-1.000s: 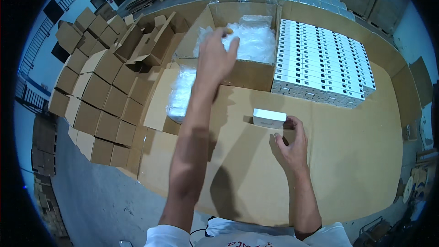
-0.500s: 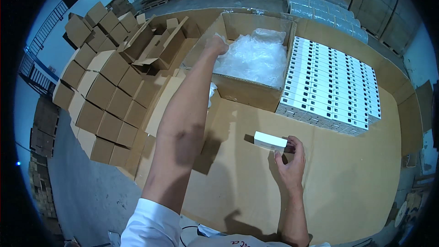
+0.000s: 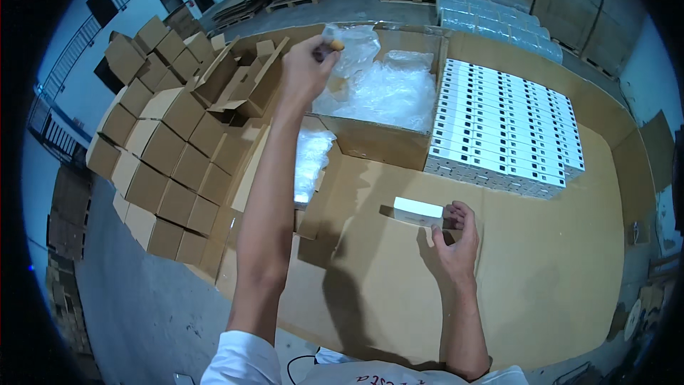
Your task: The recorder is packing small white boxes into a larger cardboard shipping box, ensuring they are organized and protected with plastic bags.
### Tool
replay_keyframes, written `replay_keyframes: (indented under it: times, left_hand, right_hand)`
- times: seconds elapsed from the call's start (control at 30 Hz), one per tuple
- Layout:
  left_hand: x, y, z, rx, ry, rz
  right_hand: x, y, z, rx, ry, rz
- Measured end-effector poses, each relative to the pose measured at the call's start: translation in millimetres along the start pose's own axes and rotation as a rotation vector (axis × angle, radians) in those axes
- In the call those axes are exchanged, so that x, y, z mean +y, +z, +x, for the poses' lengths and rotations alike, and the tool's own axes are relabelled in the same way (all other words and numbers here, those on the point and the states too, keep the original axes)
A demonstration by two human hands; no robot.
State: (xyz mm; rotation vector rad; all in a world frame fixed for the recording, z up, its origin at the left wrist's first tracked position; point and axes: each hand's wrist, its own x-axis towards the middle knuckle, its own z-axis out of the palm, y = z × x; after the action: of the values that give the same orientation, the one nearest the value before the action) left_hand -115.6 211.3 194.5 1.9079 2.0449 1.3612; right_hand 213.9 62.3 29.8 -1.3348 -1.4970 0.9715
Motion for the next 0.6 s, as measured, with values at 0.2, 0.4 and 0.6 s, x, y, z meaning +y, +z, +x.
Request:
replay_keyframes:
  times: [0.2,0.4,0.6]
  left_hand:
    - [38.4,-15.4,-116.2,-0.033,0.004,-0.517]
    - [28.7,2.9,-230.7,-0.290,-0.127,-0.817]
    - [7.1,38.6,-303.8,-0.590,0.029,-0.866]
  right_hand:
    - [11.3,-8.6,-4.9,0.083,-0.197,0.094]
    - [21.6,-14.4,-22.0,-0.043,-0.269,0.477]
    - [20.9,-28.1,-44.5,-0.382,-0.262,0.420]
